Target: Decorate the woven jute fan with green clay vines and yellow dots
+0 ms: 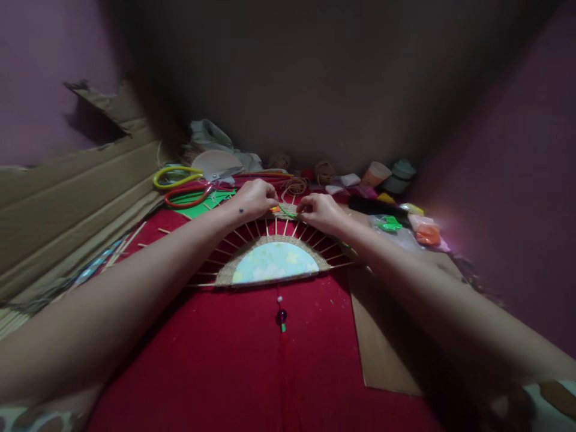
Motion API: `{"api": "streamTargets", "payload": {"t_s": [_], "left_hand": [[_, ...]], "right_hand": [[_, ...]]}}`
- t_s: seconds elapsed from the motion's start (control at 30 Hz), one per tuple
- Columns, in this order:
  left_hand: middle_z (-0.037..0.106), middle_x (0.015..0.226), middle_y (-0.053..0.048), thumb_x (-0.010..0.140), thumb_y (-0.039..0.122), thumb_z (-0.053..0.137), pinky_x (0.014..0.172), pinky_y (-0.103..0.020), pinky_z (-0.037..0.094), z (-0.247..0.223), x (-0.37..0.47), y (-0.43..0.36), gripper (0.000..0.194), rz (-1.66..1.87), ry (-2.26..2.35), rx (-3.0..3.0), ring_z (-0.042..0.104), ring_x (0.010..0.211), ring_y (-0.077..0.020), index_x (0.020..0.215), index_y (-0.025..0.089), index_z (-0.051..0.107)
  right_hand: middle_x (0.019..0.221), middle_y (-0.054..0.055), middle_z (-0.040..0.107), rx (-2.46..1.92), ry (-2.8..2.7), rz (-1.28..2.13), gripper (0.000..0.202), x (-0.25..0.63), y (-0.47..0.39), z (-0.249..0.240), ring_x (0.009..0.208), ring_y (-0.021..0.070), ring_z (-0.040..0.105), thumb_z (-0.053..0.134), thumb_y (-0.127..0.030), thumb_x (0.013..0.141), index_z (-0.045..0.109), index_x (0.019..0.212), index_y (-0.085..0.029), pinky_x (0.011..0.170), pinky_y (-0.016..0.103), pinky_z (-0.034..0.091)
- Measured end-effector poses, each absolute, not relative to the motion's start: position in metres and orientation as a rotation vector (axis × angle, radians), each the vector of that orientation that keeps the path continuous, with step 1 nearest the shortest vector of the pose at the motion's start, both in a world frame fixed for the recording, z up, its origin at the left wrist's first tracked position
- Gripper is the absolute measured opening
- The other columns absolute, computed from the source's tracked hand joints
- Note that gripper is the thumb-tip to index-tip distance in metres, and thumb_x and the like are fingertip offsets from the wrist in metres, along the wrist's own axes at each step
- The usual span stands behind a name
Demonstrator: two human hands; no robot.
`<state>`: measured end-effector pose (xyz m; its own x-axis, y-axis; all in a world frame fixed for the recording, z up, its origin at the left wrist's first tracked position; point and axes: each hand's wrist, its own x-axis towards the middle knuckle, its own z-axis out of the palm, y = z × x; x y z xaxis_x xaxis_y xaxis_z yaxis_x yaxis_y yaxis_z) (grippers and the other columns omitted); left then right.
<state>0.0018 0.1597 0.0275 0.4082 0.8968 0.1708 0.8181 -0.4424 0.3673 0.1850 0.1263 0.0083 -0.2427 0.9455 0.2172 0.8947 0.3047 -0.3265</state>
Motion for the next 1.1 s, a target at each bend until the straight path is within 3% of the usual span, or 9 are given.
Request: {"api": "streamTargets", "payload": {"t_s": [0.53,0.83,1.1], "left_hand": [[0.070,0.073,-0.006,0.072,0.021,0.061,0.067,-0.028,0.042,0.022,0.004,0.157,0.018,0.490,1.513,2.438,0.061,0.072,-0.0194,0.083,0.016,0.074],[0.071,0.072,-0.004,0.070,0.020,0.062,0.062,-0.026,0.040,0.018,0.004,0.156,0.017,0.397,1.577,2.470,0.061,0.071,-0.0192,0.082,0.020,0.074],[0.072,0.076,-0.006,0.068,0.019,0.063,0.062,-0.028,0.041,0.013,0.005,0.157,0.020,0.409,1.581,2.494,0.063,0.073,-0.0210,0.085,0.019,0.074]], "right_hand": [[0.073,0.008,0.069,-1.804,-2.074,0.207,0.012,0.181,0.132,0.003,0.072,0.0202,0.062,0.059,-0.015,0.069,0.070,0.070,-0.017,0.063,0.028,0.042],[0.076,0.009,0.068,-1.948,-1.980,0.269,0.008,0.175,0.129,0.010,0.082,0.0258,0.062,0.060,-0.017,0.067,0.068,0.070,-0.018,0.074,0.036,0.044],[0.076,0.008,0.068,-2.000,-1.916,0.350,0.003,0.175,0.132,0.011,0.083,0.0250,0.061,0.062,-0.018,0.066,0.065,0.068,-0.018,0.075,0.037,0.044]]}}
